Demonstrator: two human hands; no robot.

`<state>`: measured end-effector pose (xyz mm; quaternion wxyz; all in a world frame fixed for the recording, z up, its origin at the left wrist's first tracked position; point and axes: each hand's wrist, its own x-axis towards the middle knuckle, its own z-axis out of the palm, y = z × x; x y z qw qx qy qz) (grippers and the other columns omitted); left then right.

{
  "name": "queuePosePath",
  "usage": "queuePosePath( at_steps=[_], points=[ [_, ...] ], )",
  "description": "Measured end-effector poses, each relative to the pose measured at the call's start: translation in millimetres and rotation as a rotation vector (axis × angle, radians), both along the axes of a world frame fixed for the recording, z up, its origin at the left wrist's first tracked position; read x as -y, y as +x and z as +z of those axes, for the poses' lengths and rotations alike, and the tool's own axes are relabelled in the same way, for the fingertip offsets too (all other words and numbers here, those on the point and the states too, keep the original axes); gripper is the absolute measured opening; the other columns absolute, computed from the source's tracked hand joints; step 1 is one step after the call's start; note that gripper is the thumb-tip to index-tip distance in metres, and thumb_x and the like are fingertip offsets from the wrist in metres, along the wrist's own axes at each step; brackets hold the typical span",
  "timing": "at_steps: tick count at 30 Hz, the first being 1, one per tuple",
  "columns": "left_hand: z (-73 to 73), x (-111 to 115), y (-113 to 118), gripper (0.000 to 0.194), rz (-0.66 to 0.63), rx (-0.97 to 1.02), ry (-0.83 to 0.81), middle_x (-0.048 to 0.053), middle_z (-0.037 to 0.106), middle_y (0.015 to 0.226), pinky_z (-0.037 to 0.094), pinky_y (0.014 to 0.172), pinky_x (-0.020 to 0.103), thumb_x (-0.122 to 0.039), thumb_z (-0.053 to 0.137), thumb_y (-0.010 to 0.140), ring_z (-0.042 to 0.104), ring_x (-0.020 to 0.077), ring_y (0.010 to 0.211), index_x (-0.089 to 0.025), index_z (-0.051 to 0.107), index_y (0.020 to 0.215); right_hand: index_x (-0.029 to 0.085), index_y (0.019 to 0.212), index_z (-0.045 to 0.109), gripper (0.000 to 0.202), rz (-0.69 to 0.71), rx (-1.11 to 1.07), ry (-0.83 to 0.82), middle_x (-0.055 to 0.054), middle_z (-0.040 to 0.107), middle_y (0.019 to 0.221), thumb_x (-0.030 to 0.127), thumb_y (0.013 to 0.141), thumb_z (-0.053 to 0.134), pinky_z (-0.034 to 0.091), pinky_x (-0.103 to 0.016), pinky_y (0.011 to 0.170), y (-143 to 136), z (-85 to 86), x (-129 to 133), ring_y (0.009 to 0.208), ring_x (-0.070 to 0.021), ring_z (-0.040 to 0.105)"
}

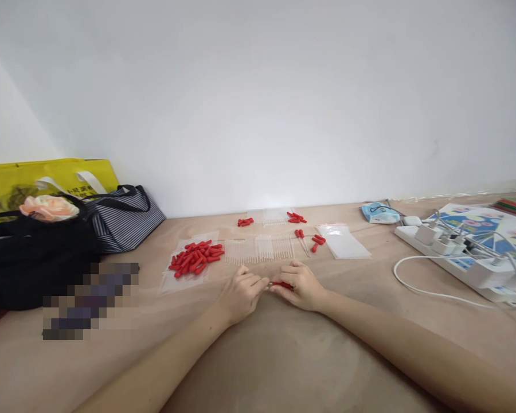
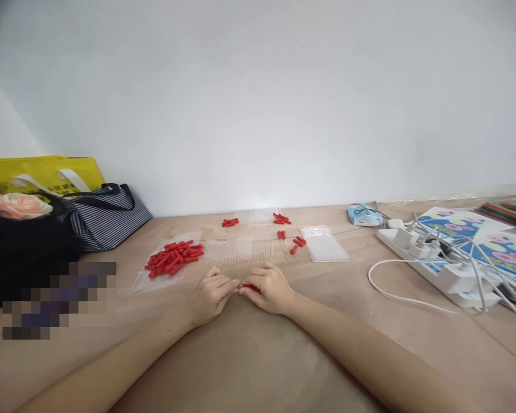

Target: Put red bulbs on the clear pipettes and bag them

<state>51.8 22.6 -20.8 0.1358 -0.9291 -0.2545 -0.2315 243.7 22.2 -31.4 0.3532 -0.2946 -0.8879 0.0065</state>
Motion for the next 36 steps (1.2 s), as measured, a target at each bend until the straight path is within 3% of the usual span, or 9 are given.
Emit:
queuePosePath(
  at_steps=[11,17,27,36],
  points=[
    [2.4,-2,-6,0.023,0.064,0.105,-0.018,0.003,0.065,0.072,0.034,0.072,0.032,-0.025,0.036,0.088,0.054,0.0144,0.063,-0.017,0.058,0.089,0.019,0.079,0.059,0.015,0.003,-0.107,-0.123,-0.002,0.063,0.075,0.032,0.08,0.051,0.038,-0.027,0.068,11,3.8,-7,0.068,-0.0124,0.056],
    [4.6,0,-10,0.026,0.09,0.106,-0.045,0.004,0.06,0.072,0.036,0.066,0.03,-0.026,0.035,0.089,0.051,0.0159,0.068,-0.017,0.059,0.085,0.02,0.085,0.059,0.016,0.021,-0.102,-0.144,-0.003,0.063,0.081,0.033,0.077,0.055,0.039,-0.028,0.07,19,2.7,-7,0.074,-0.0139,0.056],
    [4.0,4,-5,0.031,0.055,0.124,-0.146,0.003,0.052,0.066,0.038,0.06,0.027,-0.024,0.029,0.09,0.048,0.0144,0.062,-0.014,0.058,0.084,0.019,0.084,0.059,0.014,0.075,-0.144,-0.135,-0.002,0.06,0.068,0.028,0.08,0.05,0.04,-0.028,0.07,13,1.9,0,0.065,-0.0123,0.053],
    [4.6,7,-2,0.031,0.08,0.15,-0.215,0.002,0.05,0.063,0.038,0.058,0.025,-0.024,0.03,0.09,0.048,0.0136,0.059,-0.015,0.058,0.081,0.02,0.081,0.061,0.014,0.127,-0.129,-0.114,-0.001,0.064,0.073,0.03,0.079,0.053,0.038,-0.029,0.071,10,-0.4,-7,0.065,-0.0117,0.055]
  ],
)
